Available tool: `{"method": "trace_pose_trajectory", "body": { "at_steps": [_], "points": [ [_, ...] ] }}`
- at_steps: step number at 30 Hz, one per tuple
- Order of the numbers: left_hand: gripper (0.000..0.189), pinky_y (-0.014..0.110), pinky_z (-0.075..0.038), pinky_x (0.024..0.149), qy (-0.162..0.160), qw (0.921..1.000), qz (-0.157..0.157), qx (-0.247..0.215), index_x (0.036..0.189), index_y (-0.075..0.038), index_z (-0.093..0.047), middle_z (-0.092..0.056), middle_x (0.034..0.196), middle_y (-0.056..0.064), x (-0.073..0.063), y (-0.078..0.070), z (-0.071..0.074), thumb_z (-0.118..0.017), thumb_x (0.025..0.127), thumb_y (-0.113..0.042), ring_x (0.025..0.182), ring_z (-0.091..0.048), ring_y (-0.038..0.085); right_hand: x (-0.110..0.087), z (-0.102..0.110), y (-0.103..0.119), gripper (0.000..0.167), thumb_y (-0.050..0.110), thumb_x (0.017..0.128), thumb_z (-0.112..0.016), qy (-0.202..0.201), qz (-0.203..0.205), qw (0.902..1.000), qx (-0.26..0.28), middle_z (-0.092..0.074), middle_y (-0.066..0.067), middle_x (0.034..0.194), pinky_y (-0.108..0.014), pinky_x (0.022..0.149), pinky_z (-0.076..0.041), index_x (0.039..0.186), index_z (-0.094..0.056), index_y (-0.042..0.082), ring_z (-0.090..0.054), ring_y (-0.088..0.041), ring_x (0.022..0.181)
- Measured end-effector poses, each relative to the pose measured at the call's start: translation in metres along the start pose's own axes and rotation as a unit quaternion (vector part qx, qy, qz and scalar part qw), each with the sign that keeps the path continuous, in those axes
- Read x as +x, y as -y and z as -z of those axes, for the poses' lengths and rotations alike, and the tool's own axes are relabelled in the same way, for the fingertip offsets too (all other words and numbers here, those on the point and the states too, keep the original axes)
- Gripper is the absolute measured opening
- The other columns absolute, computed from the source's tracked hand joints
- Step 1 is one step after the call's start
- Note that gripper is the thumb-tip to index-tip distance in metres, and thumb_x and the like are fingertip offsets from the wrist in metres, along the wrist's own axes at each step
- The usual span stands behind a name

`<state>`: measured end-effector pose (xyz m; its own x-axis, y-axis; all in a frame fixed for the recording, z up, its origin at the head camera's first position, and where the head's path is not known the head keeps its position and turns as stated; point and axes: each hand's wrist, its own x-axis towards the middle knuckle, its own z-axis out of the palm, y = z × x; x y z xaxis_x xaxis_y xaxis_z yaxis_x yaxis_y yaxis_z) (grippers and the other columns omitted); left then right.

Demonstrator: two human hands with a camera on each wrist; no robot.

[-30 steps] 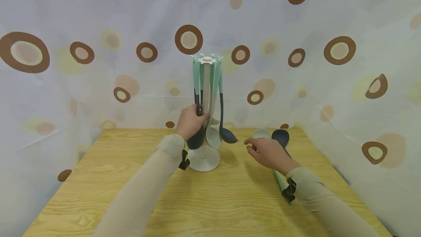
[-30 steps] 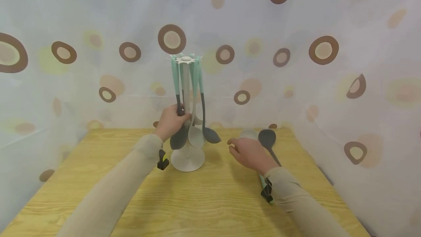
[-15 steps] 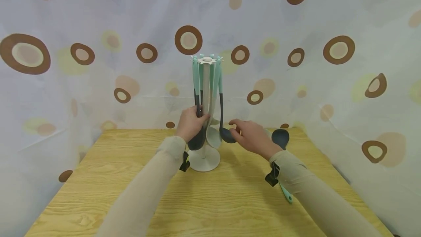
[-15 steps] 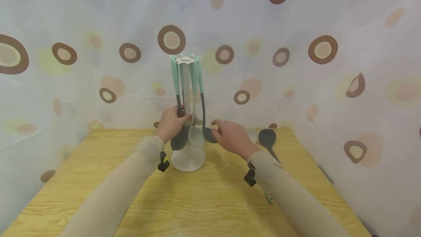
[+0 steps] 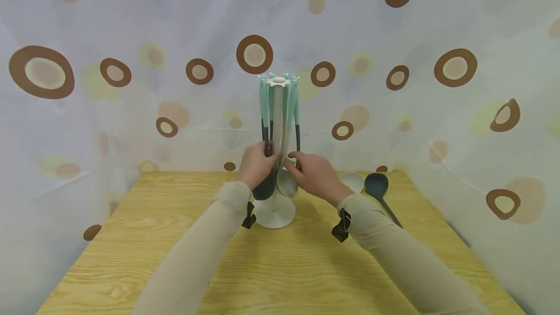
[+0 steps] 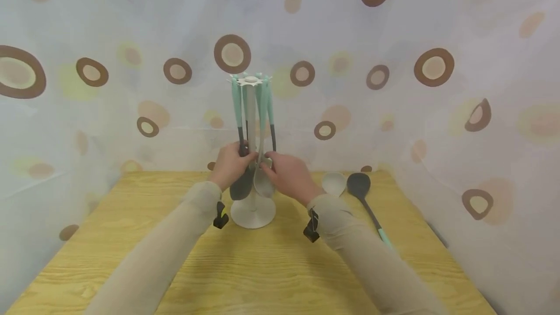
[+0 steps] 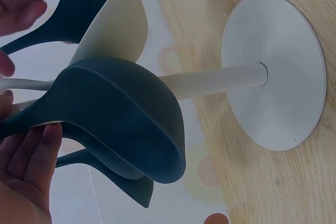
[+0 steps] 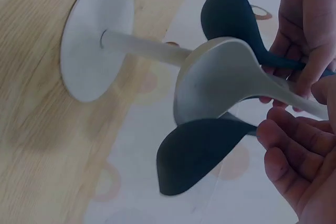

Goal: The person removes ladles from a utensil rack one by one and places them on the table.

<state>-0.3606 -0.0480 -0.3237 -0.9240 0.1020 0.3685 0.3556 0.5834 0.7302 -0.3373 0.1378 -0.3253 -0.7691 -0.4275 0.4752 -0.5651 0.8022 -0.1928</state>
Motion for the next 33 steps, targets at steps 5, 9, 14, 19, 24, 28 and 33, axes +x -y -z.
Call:
{"method": "trace_pose_trajectory", "body": {
  "at_steps": [5, 9, 14, 19, 24, 28, 33],
  "points": [
    [0.023, 0.039, -0.056, 0.077, 0.000, 1.0000, -0.003, -0.001, 0.106, -0.007, -0.067, -0.070, 0.091, 0.008, 0.001, 0.002, 0.000, -0.067, 0.097, -0.028, 0.084, -0.064, 0.022, 0.011, -0.005, 0.005, 0.028, 0.034, 0.105, -0.052, -0.010, -0.018, 0.9994, 0.027, -0.057, 0.005, 0.060, -0.030, 0.049, -0.041, 0.113, -0.066, 0.011, -0.050, -0.011, 0.048],
    [0.021, 0.038, -0.055, 0.074, -0.007, 0.9999, -0.010, 0.006, 0.102, -0.008, -0.067, -0.069, 0.086, 0.007, 0.003, 0.003, -0.001, -0.066, 0.097, -0.029, 0.080, -0.064, 0.022, 0.017, -0.006, 0.007, 0.027, 0.036, 0.105, -0.053, -0.015, -0.035, 0.9979, 0.052, -0.058, 0.002, 0.062, -0.031, 0.048, -0.040, 0.104, -0.064, 0.011, -0.051, -0.014, 0.049],
    [0.022, 0.037, -0.054, 0.072, -0.005, 0.9999, -0.012, 0.003, 0.099, -0.009, -0.066, -0.067, 0.081, 0.006, 0.003, 0.004, -0.001, -0.067, 0.097, -0.030, 0.077, -0.062, 0.021, 0.020, -0.005, 0.010, 0.025, 0.030, 0.105, -0.054, -0.031, -0.049, 0.9937, 0.096, -0.066, -0.003, 0.071, -0.031, 0.052, -0.046, 0.099, -0.065, 0.009, -0.057, -0.015, 0.055],
    [0.027, 0.035, -0.050, 0.068, -0.007, 0.9999, -0.010, 0.000, 0.091, -0.009, -0.063, -0.060, 0.074, 0.004, 0.002, 0.004, -0.001, -0.068, 0.096, -0.035, 0.073, -0.058, 0.022, 0.022, -0.003, 0.013, 0.023, 0.025, 0.104, -0.055, -0.038, -0.048, 0.9913, 0.117, -0.069, -0.006, 0.075, -0.032, 0.055, -0.048, 0.096, -0.065, 0.006, -0.060, -0.016, 0.059],
    [0.028, 0.035, -0.051, 0.070, -0.006, 1.0000, -0.007, 0.003, 0.093, -0.010, -0.064, -0.061, 0.077, 0.004, 0.001, 0.001, -0.002, -0.069, 0.096, -0.037, 0.075, -0.059, 0.021, 0.020, -0.001, 0.014, 0.024, 0.026, 0.104, -0.054, -0.043, -0.049, 0.9913, 0.114, -0.068, -0.005, 0.074, -0.031, 0.055, -0.046, 0.091, -0.065, 0.008, -0.059, -0.016, 0.060],
    [0.029, 0.036, -0.050, 0.071, -0.003, 1.0000, -0.006, -0.002, 0.100, -0.009, -0.066, -0.065, 0.081, 0.006, 0.001, 0.001, -0.002, -0.069, 0.096, -0.038, 0.077, -0.060, 0.021, 0.018, 0.002, 0.015, 0.024, 0.024, 0.104, -0.055, -0.055, -0.048, 0.9909, 0.113, -0.067, -0.003, 0.072, -0.031, 0.055, -0.043, 0.087, -0.063, 0.010, -0.056, -0.015, 0.057],
    [0.030, 0.035, -0.051, 0.073, -0.007, 1.0000, -0.003, 0.003, 0.107, -0.010, -0.069, -0.070, 0.089, 0.005, 0.002, 0.004, -0.003, -0.069, 0.096, -0.038, 0.082, -0.063, 0.020, 0.015, 0.005, 0.017, 0.024, 0.023, 0.104, -0.054, -0.056, -0.048, 0.9885, 0.132, -0.066, -0.002, 0.071, -0.031, 0.054, -0.045, 0.086, -0.063, 0.011, -0.054, -0.013, 0.052]
  ]
}}
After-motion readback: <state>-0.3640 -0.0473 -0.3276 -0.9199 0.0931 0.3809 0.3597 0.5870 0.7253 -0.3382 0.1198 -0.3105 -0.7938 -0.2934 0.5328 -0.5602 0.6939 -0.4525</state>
